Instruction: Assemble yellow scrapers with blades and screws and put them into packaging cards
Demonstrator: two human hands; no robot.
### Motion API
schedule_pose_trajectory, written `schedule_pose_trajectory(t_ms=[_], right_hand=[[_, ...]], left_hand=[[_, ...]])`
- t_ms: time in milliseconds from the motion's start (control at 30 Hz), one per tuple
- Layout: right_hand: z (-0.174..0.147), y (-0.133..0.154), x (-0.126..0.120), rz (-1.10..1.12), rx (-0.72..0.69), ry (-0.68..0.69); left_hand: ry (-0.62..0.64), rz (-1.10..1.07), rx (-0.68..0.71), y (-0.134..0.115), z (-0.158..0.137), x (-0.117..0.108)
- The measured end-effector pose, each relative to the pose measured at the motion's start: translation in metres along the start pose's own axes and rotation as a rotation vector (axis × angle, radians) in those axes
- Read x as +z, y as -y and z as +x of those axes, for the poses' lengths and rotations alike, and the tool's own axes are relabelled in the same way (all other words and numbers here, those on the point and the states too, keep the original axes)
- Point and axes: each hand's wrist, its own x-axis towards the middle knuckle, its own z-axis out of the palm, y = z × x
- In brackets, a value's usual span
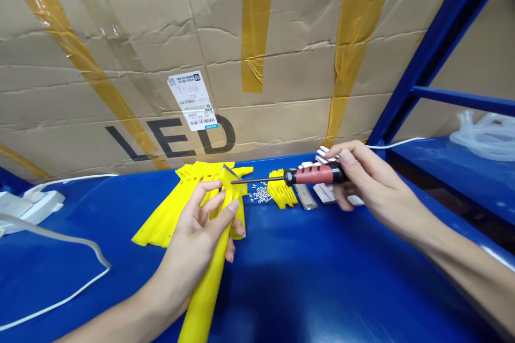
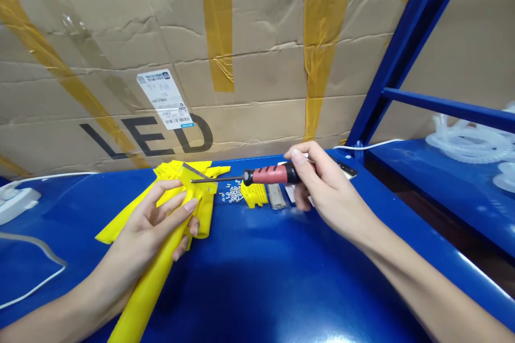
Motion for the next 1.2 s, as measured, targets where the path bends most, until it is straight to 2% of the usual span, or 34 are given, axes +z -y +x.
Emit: schedule_pose_trajectory(t_ms=[100,267,333,433,533,600,733,900,1033,1067,1200], right_hand=[[-0.0001,0.0022,-0.0014,0.144,-0.01,0.116],[0.0016,0.0,-0.0037,-0.014,-0.063,0.003],[0.002,-0.0023,-0.0041,0.031,-0.047,0.064],[0.0015,-0.0047,-0.0033,0.103,-0.093,0.137],[0.0005,-0.0047,-0.001,-0.003,-0.139,0.02],[-0.0002,-0.0031,0.0001,-0.039,-0.113,-0.003],[-0.0014,0.0005,0.001,0.074,-0.122,0.137],[-0.0027,-0.0036,0.0023,-0.058,-0.13,-0.032],[-0.0026,-0.0046,0.0013,0.081,-0.125,0.121],[-0.0024,-0.0041,0.0015,0.099,-0.136,0.122],[-0.0015,-0.0029,0.0032,-0.039,-0.109,-0.038]], left_hand=[[0.003,0.018,0.01,-0.0023,0.0004,-0.0001],[0.015,0.022,0.016,-0.0027,0.0012,0.0016],[0.009,0.029,0.018,-0.0016,0.0014,0.0013],[-0.005,0.04,0.032,-0.0001,0.0026,0.0004],[0.011,0.042,0.038,0.0005,0.0036,-0.0006],[0.017,0.047,0.041,0.0006,0.0037,-0.0019],[0.004,0.052,0.047,0.0008,0.0033,-0.0052],[0.014,0.066,0.055,0.0012,0.0046,-0.006],[-0.02,0.052,0.054,0.0,0.006,-0.0046],[-0.018,0.054,0.052,-0.0001,0.0058,-0.0041],[0.012,0.085,0.053,0.001,0.0036,-0.0029]])
